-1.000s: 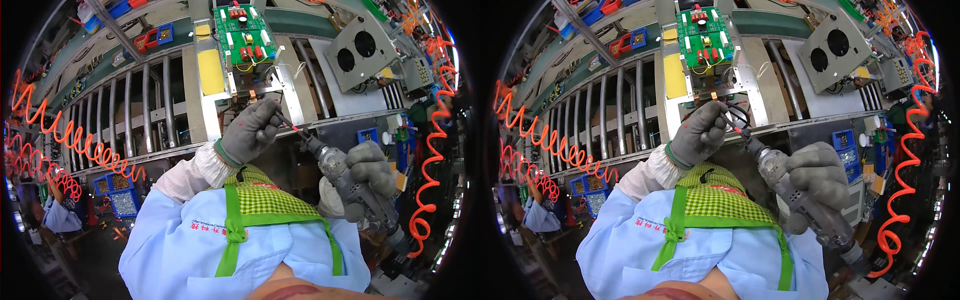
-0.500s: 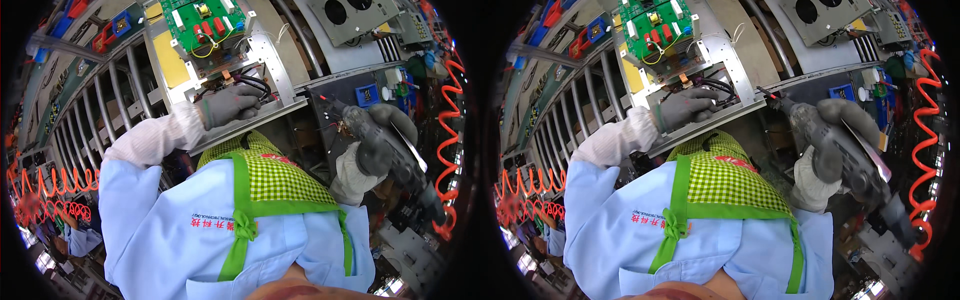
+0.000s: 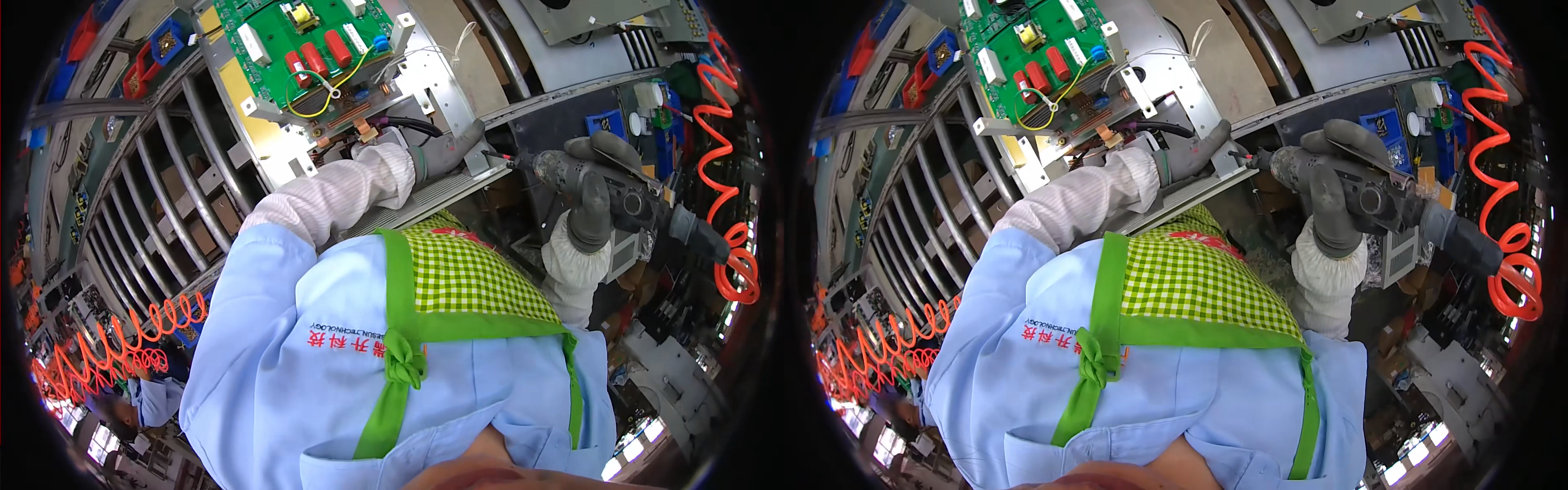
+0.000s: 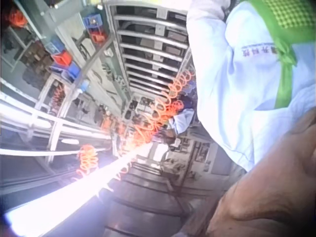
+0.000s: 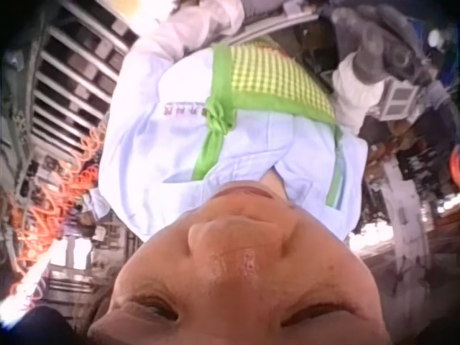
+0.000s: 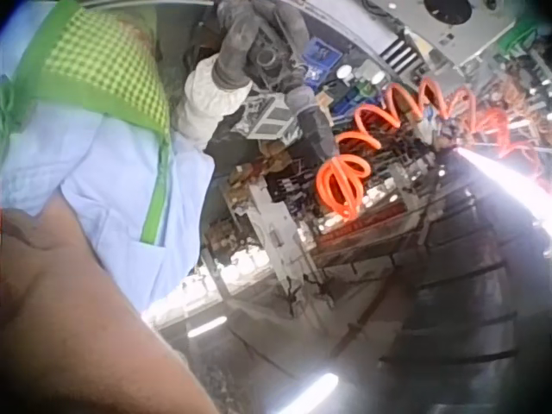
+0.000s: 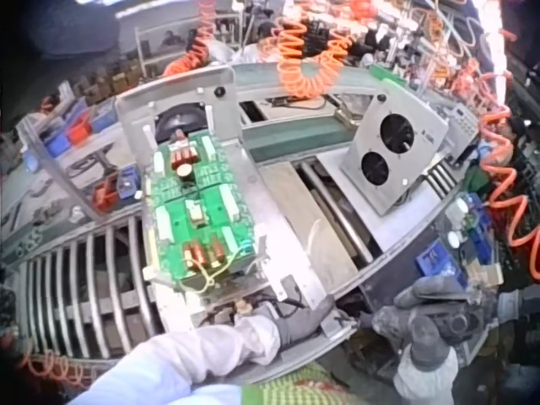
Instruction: The person assembles an electronic device using a pneumatic screwdriver. They secure internal components, attach a metal casing, and install a vented cover plate. The person handles screws, circuit boards, and metal casings throughout the process.
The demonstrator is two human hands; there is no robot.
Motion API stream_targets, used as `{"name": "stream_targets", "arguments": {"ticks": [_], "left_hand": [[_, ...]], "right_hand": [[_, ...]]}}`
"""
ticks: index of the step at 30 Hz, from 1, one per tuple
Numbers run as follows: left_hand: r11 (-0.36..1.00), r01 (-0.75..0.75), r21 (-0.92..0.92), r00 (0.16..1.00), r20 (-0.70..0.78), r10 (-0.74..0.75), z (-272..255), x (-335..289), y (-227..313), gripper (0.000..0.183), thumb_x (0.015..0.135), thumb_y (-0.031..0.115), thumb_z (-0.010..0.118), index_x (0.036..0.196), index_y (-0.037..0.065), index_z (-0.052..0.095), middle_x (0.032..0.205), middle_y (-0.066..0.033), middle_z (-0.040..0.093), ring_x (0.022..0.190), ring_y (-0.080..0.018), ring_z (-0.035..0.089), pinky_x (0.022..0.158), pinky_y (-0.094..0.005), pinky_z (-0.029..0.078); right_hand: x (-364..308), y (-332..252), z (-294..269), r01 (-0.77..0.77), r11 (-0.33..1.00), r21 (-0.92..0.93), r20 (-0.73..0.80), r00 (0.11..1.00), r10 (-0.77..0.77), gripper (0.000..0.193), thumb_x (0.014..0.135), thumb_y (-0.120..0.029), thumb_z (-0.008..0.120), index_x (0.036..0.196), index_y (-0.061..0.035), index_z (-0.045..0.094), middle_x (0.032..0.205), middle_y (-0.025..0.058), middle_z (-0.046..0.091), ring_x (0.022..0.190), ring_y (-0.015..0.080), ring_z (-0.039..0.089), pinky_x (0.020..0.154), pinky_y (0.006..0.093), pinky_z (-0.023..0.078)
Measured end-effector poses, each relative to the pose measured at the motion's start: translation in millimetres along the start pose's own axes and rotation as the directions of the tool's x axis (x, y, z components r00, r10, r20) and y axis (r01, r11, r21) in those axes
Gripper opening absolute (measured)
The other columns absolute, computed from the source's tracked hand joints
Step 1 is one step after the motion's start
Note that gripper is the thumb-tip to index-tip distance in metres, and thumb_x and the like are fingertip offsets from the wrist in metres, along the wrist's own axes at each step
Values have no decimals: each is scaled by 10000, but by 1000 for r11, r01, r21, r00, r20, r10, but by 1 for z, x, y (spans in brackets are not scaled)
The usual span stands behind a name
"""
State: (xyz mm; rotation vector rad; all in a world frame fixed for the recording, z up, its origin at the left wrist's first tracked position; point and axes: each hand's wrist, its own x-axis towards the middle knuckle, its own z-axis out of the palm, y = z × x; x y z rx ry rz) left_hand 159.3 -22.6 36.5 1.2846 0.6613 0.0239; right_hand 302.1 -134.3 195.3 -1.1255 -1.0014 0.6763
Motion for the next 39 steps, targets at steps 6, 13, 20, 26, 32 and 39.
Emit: {"name": "stream_targets", "arguments": {"ticks": [6,13,20,26,32,39], "left_hand": [[979,-188,77,967,-158,198,6,5,-2,671,925,621,300,841,57,655,688,-74,626,625,-201,614,618,-338,491],[947,-223,230,961,-114,254,-4,-12,22,730,924,647,223,983,43,627,796,-138,639,675,-235,615,684,-332,487],[974,-99,206,995,17,97,-11,-6,18,750,912,664,220,1048,61,646,903,-154,668,912,-314,628,885,-366,456],[978,-46,203,999,21,43,-9,0,9,798,898,694,184,1045,62,649,852,-149,669,869,-307,638,855,-367,467],[988,-88,124,996,33,84,-6,3,4,786,893,707,191,1035,64,621,772,-101,648,693,-210,627,688,-329,493],[992,-65,109,991,124,51,-9,12,-4,823,863,745,192,1140,61,557,858,-135,655,694,-217,631,649,-327,487]], "right_hand": [[4,12,0,-25,999,-45,-32,999,23,506,775,-139,724,1199,9,492,962,158,625,812,204,632,754,340,550],[6,12,0,6,998,-69,-4,1000,-6,518,767,-167,743,1191,9,502,955,160,634,814,207,638,730,338,560],[6,16,-3,22,993,-115,-35,999,-26,520,768,-167,745,1188,27,507,937,168,645,822,214,643,735,342,562],[2,19,-3,24,997,-71,-32,999,-27,511,770,-163,745,1183,25,511,928,168,648,818,217,642,747,335,555],[4,21,-7,38,992,-117,-28,999,-41,510,758,-187,747,1168,13,519,922,162,647,807,216,634,746,333,545],[-3,22,-7,25,988,-154,29,999,-21,514,761,-151,746,1181,13,500,967,152,631,883,209,621,828,334,514]]}}
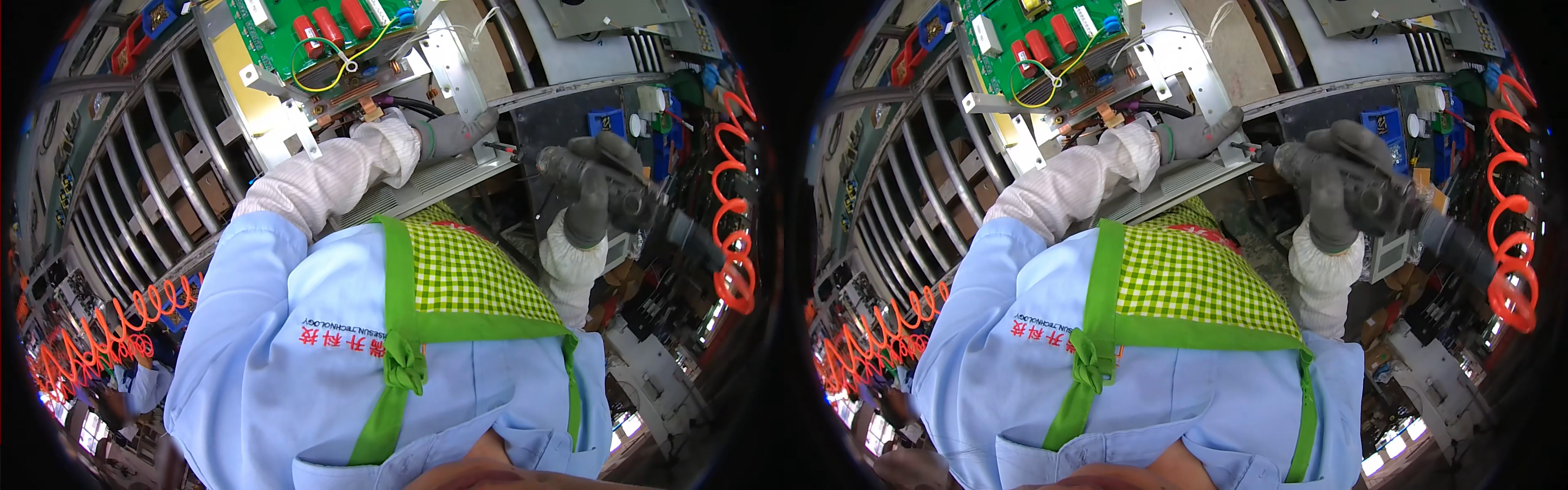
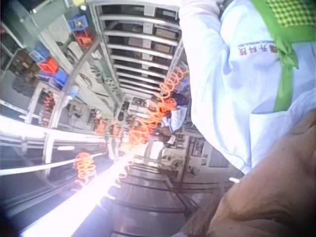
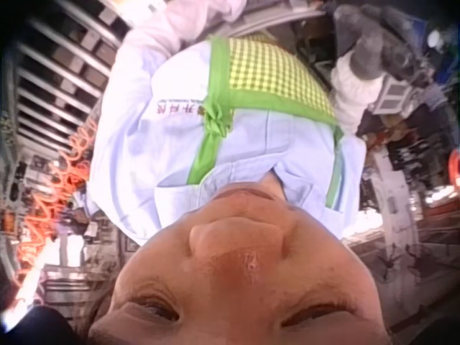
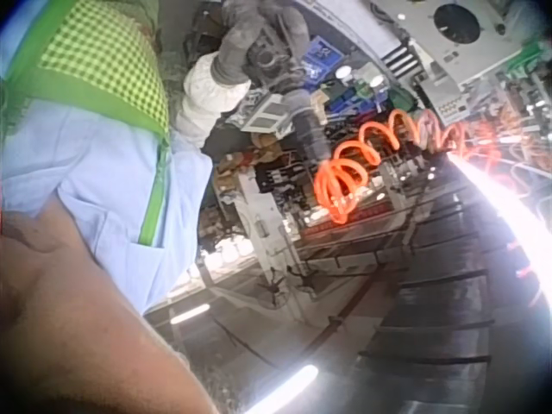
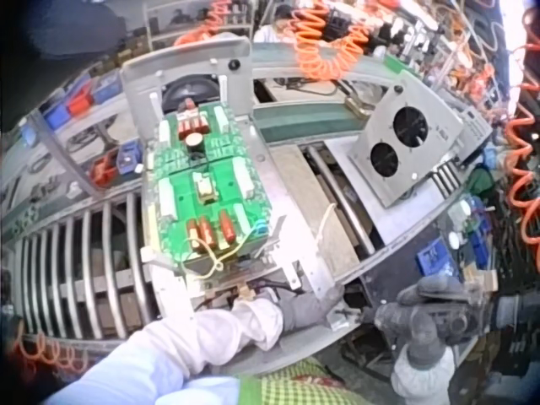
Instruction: The person assembles an electronic device using a pneumatic screwdriver. They secure internal components, attach a metal casing, and install a vented cover plate. The person handles screws, circuit boards, and metal casings throughout the process.
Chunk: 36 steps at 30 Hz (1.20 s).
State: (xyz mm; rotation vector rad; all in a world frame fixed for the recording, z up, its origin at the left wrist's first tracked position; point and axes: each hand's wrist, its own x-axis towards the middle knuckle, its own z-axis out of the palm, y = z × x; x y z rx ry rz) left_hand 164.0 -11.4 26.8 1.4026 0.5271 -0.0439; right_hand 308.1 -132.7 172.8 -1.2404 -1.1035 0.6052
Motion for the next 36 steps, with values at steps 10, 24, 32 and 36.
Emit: {"name": "stream_targets", "arguments": {"ticks": [10,24,32,36], "left_hand": [[999,24,-21,999,-42,-25,5,9,-12,828,859,753,161,1010,94,639,754,-104,623,672,-191,569,646,-322,453],[999,3,-32,999,-46,-4,4,9,-11,828,866,743,145,1054,110,644,792,-83,651,663,-180,584,632,-311,479],[997,-22,-74,999,-26,20,5,-2,-2,838,849,767,160,1018,111,653,741,-55,641,624,-149,564,610,-294,473],[981,187,43,982,-21,-186,-11,-9,-7,679,887,678,318,986,103,666,765,-50,630,666,-163,581,639,-305,483]], "right_hand": [[-14,-9,14,19,987,-162,43,999,-12,482,797,-61,684,1209,30,450,991,137,614,873,181,610,812,319,511],[-2,-8,36,5,999,-53,81,997,-1,464,786,-52,696,1176,27,457,943,134,609,776,179,639,739,308,544],[5,-1,29,-60,997,-56,12,998,61,447,788,-35,674,1176,21,459,905,131,613,754,162,611,718,307,527],[7,-2,27,-13,998,-53,84,996,18,448,796,-75,672,1178,29,461,900,138,618,779,173,607,739,321,521]]}}
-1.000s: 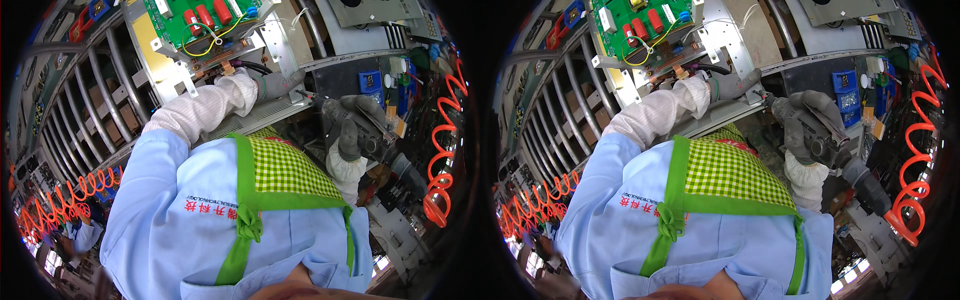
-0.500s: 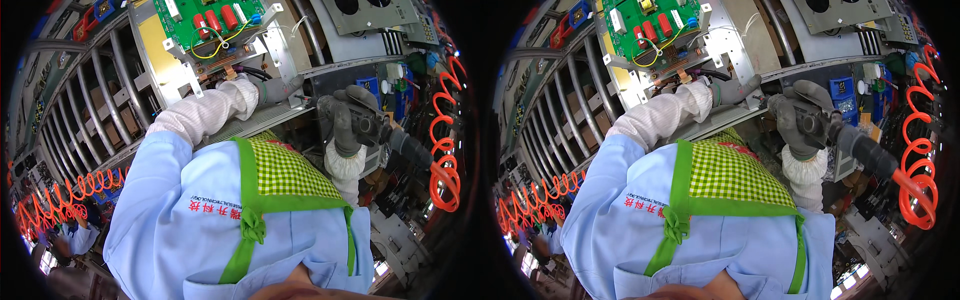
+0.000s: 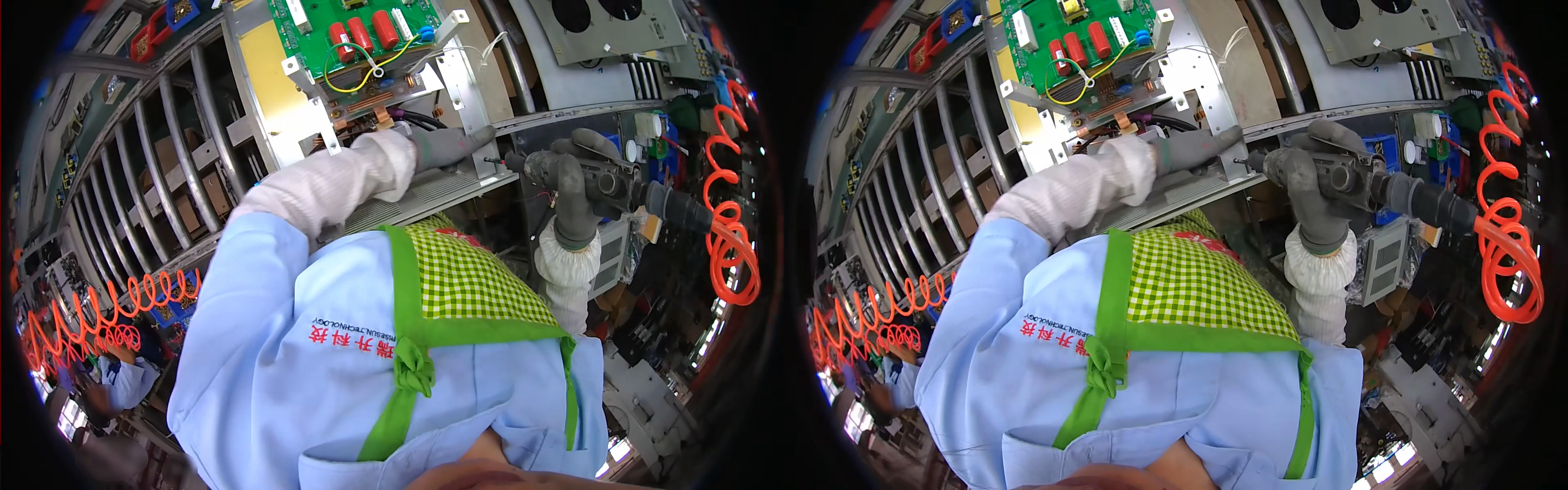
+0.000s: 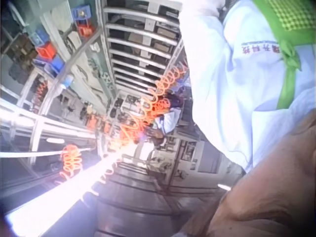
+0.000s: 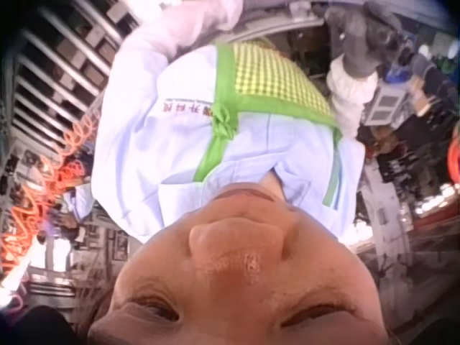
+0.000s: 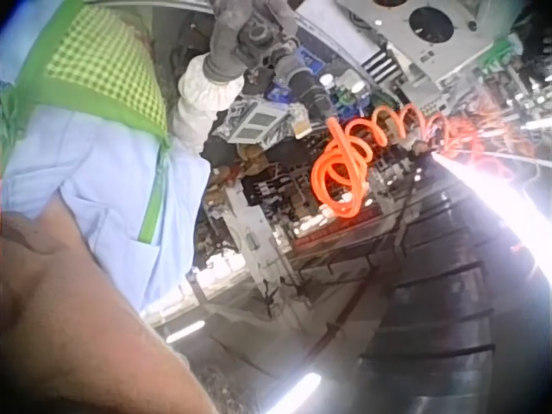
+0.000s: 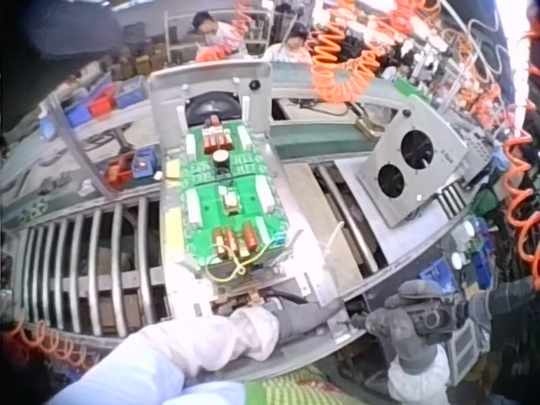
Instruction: The person assembles an electronic device using a pneumatic screwdriver. They secure internal components, attach a metal casing, and install a vented cover plate. The person handles screws, circuit boards, and metal casings throughout the process.
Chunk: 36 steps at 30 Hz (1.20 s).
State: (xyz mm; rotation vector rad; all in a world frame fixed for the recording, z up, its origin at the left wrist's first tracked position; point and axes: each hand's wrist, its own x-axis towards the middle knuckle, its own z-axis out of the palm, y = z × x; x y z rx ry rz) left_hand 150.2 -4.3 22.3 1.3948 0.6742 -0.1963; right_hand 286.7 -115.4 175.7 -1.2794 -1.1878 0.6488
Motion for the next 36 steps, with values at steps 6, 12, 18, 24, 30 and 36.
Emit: {"name": "stream_targets", "arguments": {"ticks": [6,12,18,24,30,36], "left_hand": [[560,-547,622,674,-68,735,-14,-104,-37,258,880,240,608,987,9,648,982,-133,615,959,-243,604,828,-350,493],[536,-458,-710,853,-521,37,5,-212,5,336,950,98,467,1267,-12,479,1117,-171,591,1024,-238,596,892,-317,497],[609,-566,-555,666,-743,-59,47,-251,-2,333,977,262,459,1152,-19,498,1015,-112,621,750,-104,602,608,-183,490],[381,-818,-430,418,-901,-118,71,-254,-7,297,968,235,508,1148,0,529,936,-81,628,650,-69,565,517,-147,447],[-131,-809,-573,582,-812,-47,69,-242,-15,292,934,321,556,1052,54,570,813,13,596,610,-32,534,477,-129,412],[-355,-665,-657,680,-729,76,64,-242,-18,293,920,388,556,968,99,579,708,63,519,487,3,342,422,-124,268]], "right_hand": [[6,-25,-16,226,973,43,18,974,-227,517,790,-216,707,1191,23,484,931,154,622,799,221,610,743,329,524],[3,-68,21,367,863,347,21,917,-399,561,771,-346,737,1165,-9,524,930,144,611,785,242,599,677,347,535],[37,-51,45,414,646,641,241,691,-682,578,802,-419,672,1178,4,555,940,148,630,824,246,599,689,346,497],[41,-63,60,312,586,747,312,614,-725,570,798,-445,645,1164,-16,571,942,120,657,798,241,617,702,355,491],[21,-76,89,341,597,726,231,697,-679,579,802,-457,637,1170,-16,561,928,122,643,801,242,608,714,368,494],[9,-77,115,301,628,718,279,701,-656,592,794,-419,673,1196,-4,541,931,123,626,817,243,598,708,359,494]]}}
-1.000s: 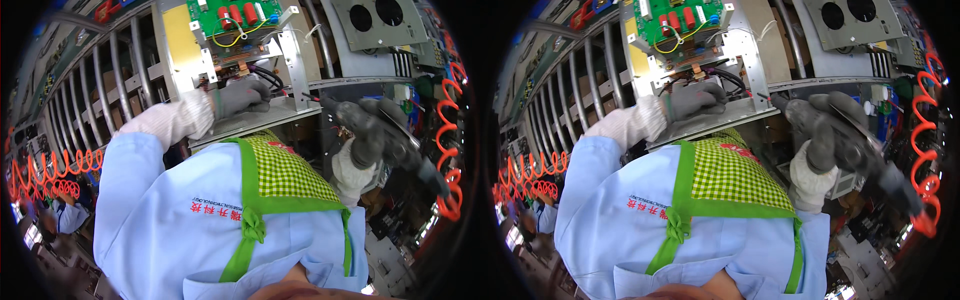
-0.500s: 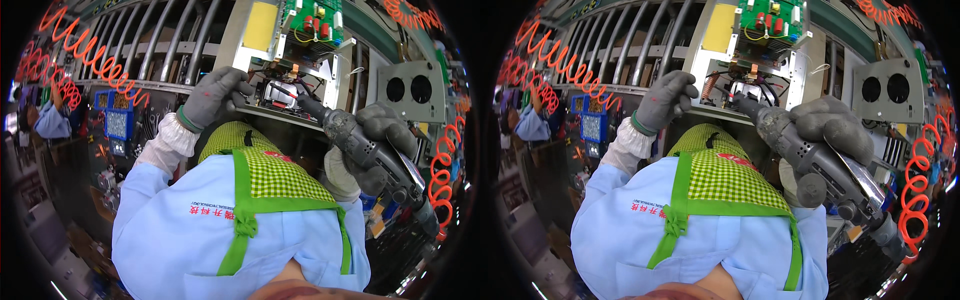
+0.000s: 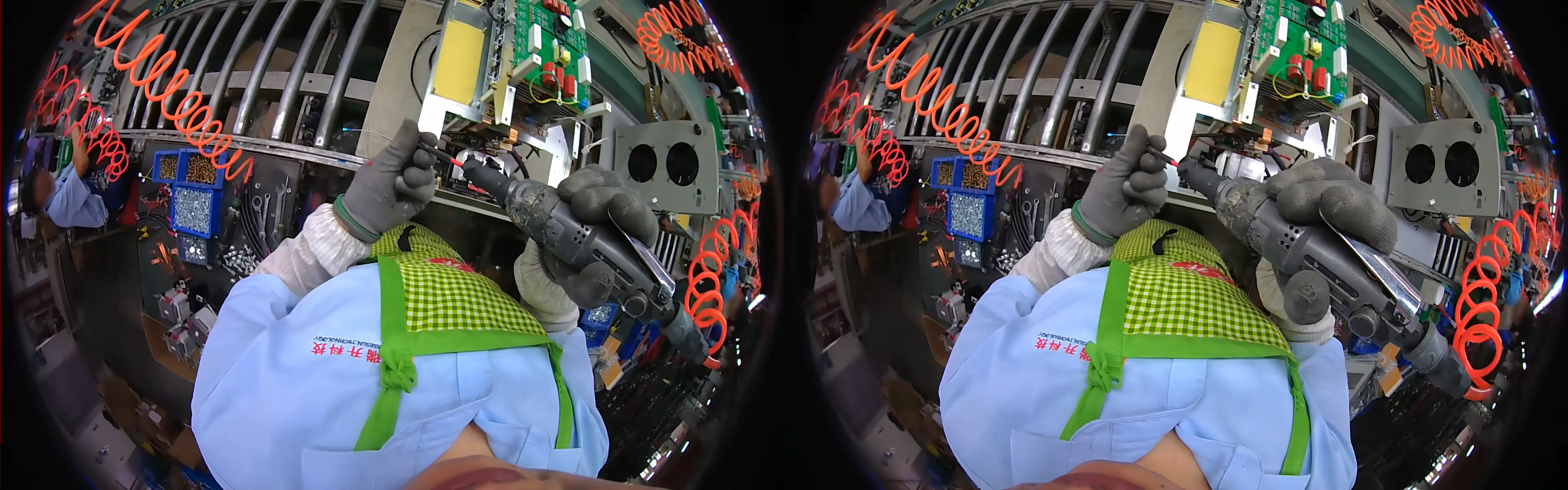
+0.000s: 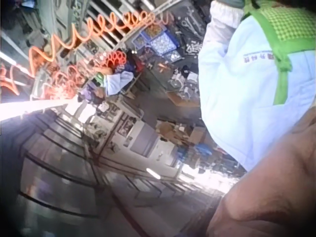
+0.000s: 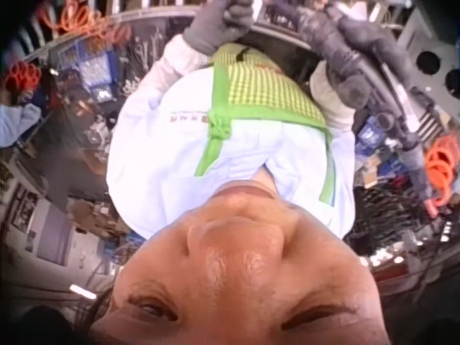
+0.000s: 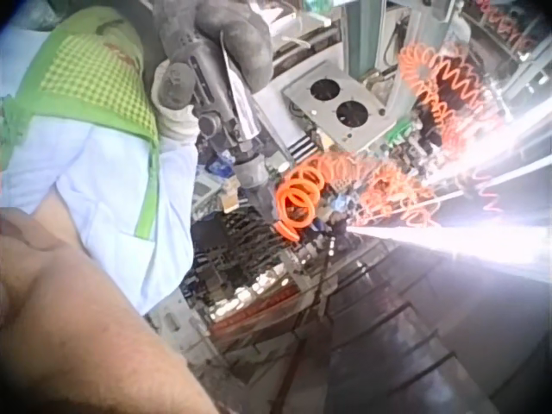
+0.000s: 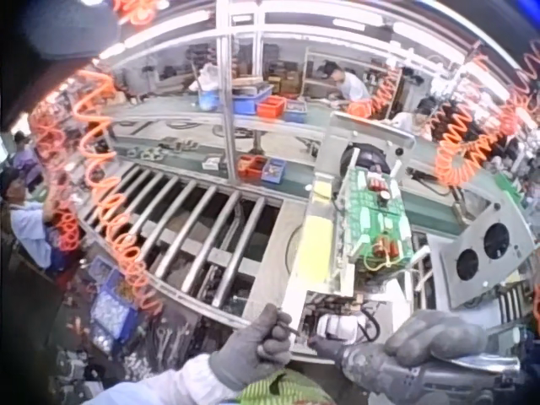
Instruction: The person assembles an electronic device using a pneumatic screwdriver. They secure internal components, attach a metal casing, and install a vented cover plate. The person handles screws, circuit boards, and metal casings throughout the process.
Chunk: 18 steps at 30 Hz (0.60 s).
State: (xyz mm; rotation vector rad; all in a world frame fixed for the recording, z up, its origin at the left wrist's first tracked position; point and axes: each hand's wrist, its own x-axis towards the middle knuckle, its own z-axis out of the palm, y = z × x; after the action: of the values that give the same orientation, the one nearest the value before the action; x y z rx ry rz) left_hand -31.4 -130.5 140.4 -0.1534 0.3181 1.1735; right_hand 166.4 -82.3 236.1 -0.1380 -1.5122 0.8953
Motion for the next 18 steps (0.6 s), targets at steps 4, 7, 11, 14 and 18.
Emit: {"name": "stream_targets", "arguments": {"ticks": [4,7,11,14,18], "left_hand": [[994,49,-97,998,-39,-53,-3,4,12,273,928,363,550,959,93,575,704,74,516,494,8,356,421,-129,282],[994,-35,107,997,-63,42,-6,5,22,282,926,328,571,1035,68,559,746,36,552,567,-24,481,473,-132,389],[997,31,73,999,15,-33,-16,8,33,300,922,312,581,1080,59,549,813,15,584,674,-63,576,550,-156,474],[981,143,-133,985,113,-128,-25,14,38,291,942,313,547,1087,61,541,833,13,578,720,-65,571,570,-164,477],[982,190,23,974,125,-191,-34,20,46,295,978,313,478,1092,53,557,910,-37,575,764,-101,576,586,-183,480]], "right_hand": [[-1,4,16,-45,998,-37,-72,997,42,584,782,-415,700,1175,-10,550,927,121,624,820,234,587,710,348,499],[-5,7,31,-101,992,-81,-130,987,90,576,765,-414,721,1154,-21,559,928,127,617,838,233,574,707,349,500],[-10,9,34,-142,986,-87,-202,972,122,577,760,-395,715,1159,-13,552,912,138,607,836,247,566,700,357,498],[-8,24,33,-75,989,-129,-177,983,52,575,780,-381,644,1183,14,536,883,152,595,785,258,568,685,368,493],[-12,36,29,-65,988,-139,-191,981,38,563,795,-359,595,1193,32,524,886,173,590,784,268,576,698,386,492]]}}
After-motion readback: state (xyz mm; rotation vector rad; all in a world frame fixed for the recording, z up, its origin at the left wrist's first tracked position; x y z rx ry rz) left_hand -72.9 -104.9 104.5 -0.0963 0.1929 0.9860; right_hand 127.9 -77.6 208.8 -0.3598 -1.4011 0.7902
